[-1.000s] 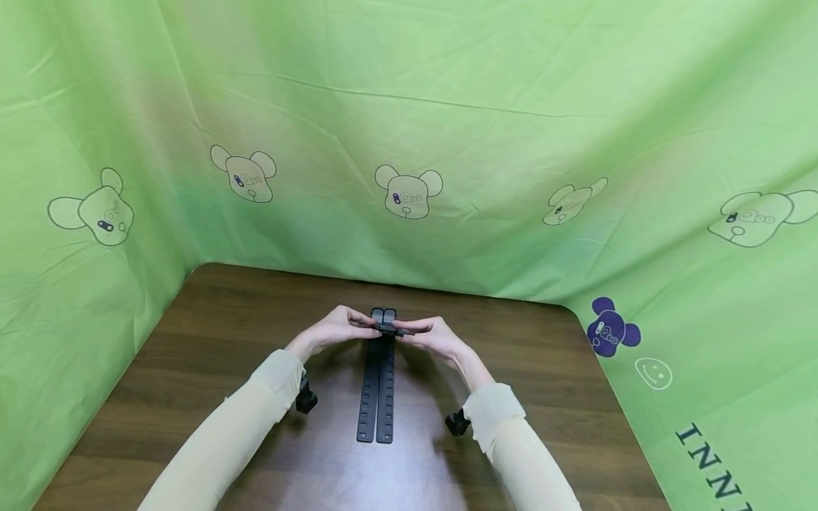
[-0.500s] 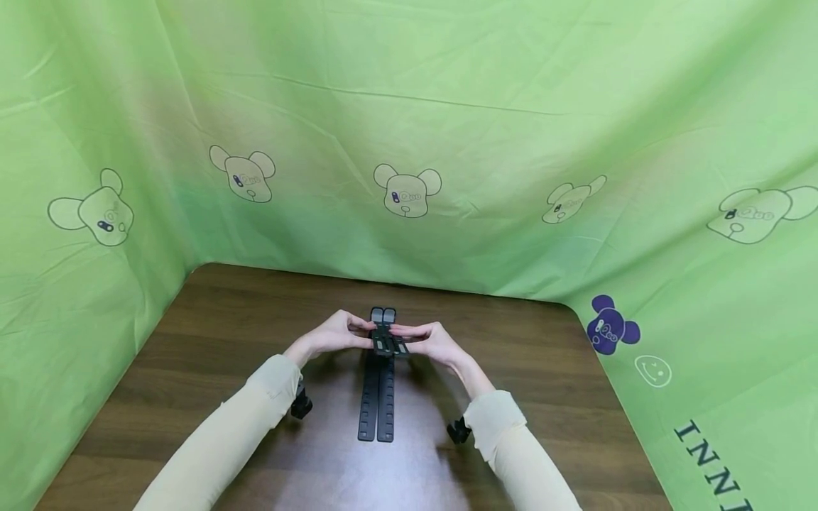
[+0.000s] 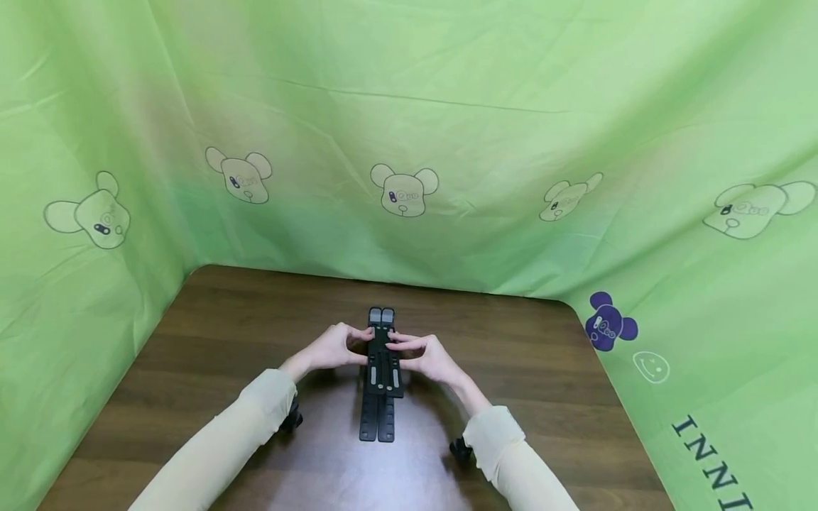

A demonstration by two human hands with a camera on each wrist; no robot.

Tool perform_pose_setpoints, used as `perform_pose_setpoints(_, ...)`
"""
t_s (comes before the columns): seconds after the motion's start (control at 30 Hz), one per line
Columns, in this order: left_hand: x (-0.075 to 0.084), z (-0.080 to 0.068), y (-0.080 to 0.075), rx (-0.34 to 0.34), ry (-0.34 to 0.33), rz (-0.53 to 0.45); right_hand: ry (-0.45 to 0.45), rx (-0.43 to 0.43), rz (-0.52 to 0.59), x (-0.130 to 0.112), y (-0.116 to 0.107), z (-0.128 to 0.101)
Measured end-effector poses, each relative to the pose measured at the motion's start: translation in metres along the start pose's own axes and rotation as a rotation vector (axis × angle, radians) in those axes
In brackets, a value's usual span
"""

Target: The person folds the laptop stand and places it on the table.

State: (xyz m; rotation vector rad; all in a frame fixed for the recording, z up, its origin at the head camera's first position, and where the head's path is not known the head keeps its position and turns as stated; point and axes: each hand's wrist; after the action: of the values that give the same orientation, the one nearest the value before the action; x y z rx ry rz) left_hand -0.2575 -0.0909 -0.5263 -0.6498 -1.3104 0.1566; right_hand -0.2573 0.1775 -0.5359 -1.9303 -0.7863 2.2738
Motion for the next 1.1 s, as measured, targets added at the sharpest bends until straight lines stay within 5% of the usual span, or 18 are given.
perform_pose_setpoints(0.23, -0.004, -0.009, 0.008, 0.030, 0.068, 0.154, -0.053, 0.014, -0.134, 0.001, 0.007, -0.011)
perform_pose_setpoints(0.53, -0.012, -0.016, 0.019, 0.036, 0.126, 0.222, -0.166, 0.025, -0.297, 0.003, 0.015, -0.022)
perform_pose_setpoints(0.73, -0.030, -0.015, 0.030, 0.027, 0.194, 0.305, -0.235, 0.020, -0.407, 0.006, 0.017, -0.026)
perform_pose_setpoints(1.0, -0.006, -0.022, 0.023, -0.008, 0.142, 0.324, -0.293, -0.050, -0.484, -0.001, 0.014, -0.027)
perform_pose_setpoints(1.1, -0.004, -0.023, 0.021, -0.013, 0.160, 0.369, -0.343, -0.085, -0.483, 0.021, 0.011, -0.021)
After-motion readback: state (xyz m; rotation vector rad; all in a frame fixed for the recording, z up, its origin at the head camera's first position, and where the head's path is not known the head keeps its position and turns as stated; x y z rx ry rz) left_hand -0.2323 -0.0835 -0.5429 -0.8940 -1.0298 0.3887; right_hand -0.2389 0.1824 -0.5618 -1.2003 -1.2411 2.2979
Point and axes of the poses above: each hand's wrist, its own z-axis towards the middle knuckle, its own y-axis out of the palm, x = y × z, and after that the axes turned 14 degrees about x, right-handed
